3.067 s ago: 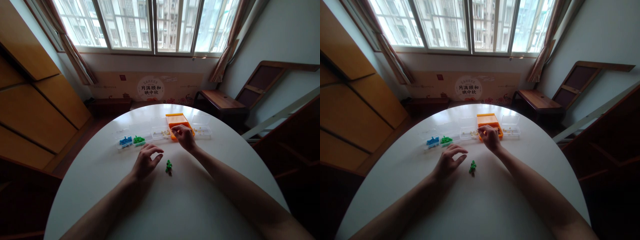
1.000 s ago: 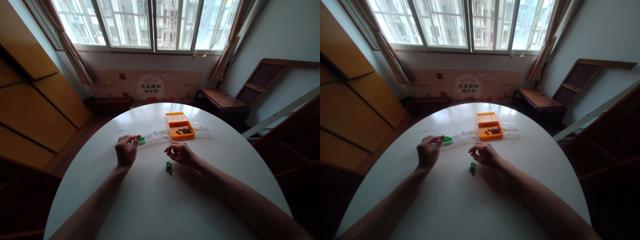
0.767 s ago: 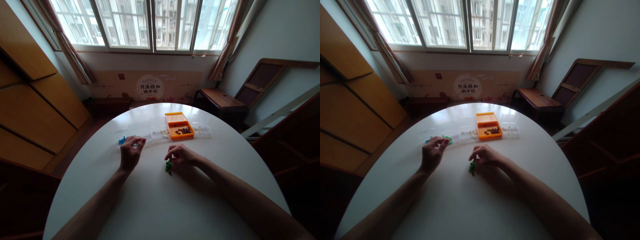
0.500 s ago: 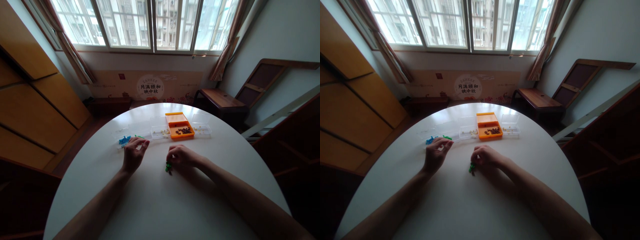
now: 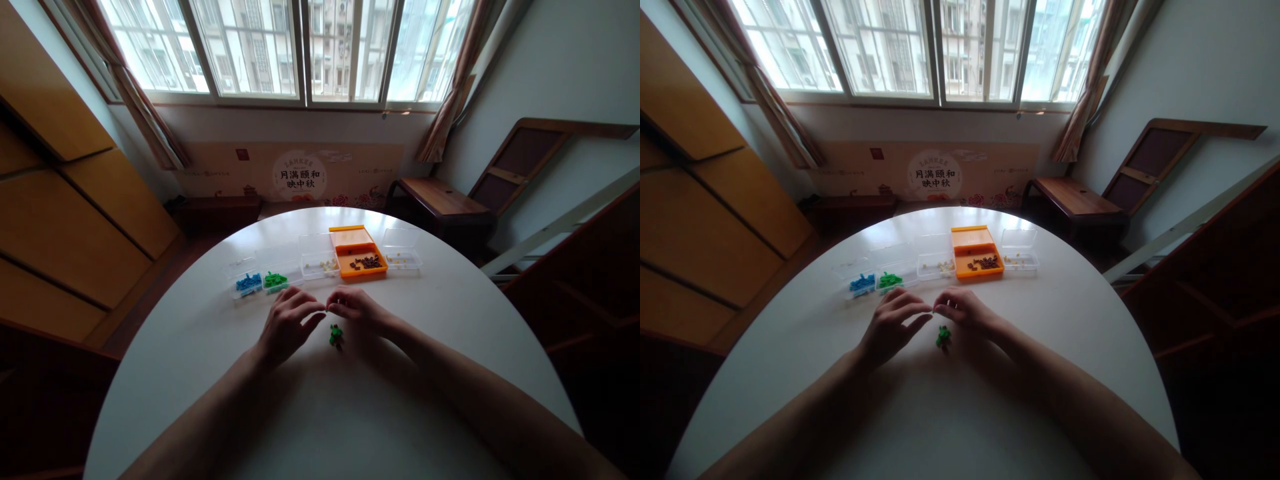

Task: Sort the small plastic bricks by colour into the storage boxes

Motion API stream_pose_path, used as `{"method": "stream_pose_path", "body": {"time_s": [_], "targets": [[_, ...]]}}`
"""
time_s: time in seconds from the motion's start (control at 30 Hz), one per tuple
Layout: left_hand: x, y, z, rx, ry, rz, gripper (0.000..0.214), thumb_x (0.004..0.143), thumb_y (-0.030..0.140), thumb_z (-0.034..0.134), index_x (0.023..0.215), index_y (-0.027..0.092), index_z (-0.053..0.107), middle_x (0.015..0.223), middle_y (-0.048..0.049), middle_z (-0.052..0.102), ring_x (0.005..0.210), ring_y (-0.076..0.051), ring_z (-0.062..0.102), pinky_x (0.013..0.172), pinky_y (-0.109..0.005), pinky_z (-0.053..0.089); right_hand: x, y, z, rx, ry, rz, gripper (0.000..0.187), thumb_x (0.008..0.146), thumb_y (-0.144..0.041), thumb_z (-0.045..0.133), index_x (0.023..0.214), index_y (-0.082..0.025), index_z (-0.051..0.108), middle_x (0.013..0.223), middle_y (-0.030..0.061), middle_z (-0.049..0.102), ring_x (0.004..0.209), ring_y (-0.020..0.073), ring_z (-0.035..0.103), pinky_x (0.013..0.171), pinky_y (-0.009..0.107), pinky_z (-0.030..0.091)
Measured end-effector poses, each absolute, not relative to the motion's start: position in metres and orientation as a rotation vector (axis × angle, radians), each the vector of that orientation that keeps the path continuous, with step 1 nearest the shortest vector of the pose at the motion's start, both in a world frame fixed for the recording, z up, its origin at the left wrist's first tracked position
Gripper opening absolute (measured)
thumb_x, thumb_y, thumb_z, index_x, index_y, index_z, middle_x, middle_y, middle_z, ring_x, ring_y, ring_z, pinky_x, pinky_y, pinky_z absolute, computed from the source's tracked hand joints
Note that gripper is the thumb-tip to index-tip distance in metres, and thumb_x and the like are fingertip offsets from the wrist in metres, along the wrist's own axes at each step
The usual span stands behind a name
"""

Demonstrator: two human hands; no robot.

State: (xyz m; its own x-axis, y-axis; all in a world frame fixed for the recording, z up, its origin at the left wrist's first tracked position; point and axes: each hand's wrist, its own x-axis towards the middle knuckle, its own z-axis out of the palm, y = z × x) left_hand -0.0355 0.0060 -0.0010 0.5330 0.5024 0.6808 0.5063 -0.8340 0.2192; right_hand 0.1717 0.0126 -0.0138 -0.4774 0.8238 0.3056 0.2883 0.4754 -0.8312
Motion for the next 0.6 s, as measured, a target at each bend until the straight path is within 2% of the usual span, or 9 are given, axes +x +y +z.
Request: {"method": "stream_pose_path", "body": {"time_s": [0.4,0.6], "targets": [[-0.038,0.009,-0.002,-2.721,-0.947,-1.18,0.006,0.085,0.022,0.063,0.081,0.022,0.067,0.077,-0.0011,0.067,0.078,-0.017,0.054,0.076,-0.033,0.043,0.165,0.009,-0.018,-0.966,-1.884,0.901,0.018,0.084,-0.03,0.062,0.077,-0.014,0.065,0.07,0.0003,0.056,0.063,0.0107,0.05,0.06,0.023,0.04],[-0.059,0.03,-0.004,-2.288,-1.349,-1.392,0.011,0.084,0.028,0.064,0.076,0.022,0.07,0.076,-0.0022,0.069,0.077,-0.019,0.056,0.078,-0.034,0.045,0.174,0.01,-0.022,-1.036,-1.9,0.879,0.008,0.081,-0.023,0.065,0.08,-0.015,0.068,0.073,-0.0001,0.056,0.059,0.0084,0.047,0.057,0.021,0.039]]}}
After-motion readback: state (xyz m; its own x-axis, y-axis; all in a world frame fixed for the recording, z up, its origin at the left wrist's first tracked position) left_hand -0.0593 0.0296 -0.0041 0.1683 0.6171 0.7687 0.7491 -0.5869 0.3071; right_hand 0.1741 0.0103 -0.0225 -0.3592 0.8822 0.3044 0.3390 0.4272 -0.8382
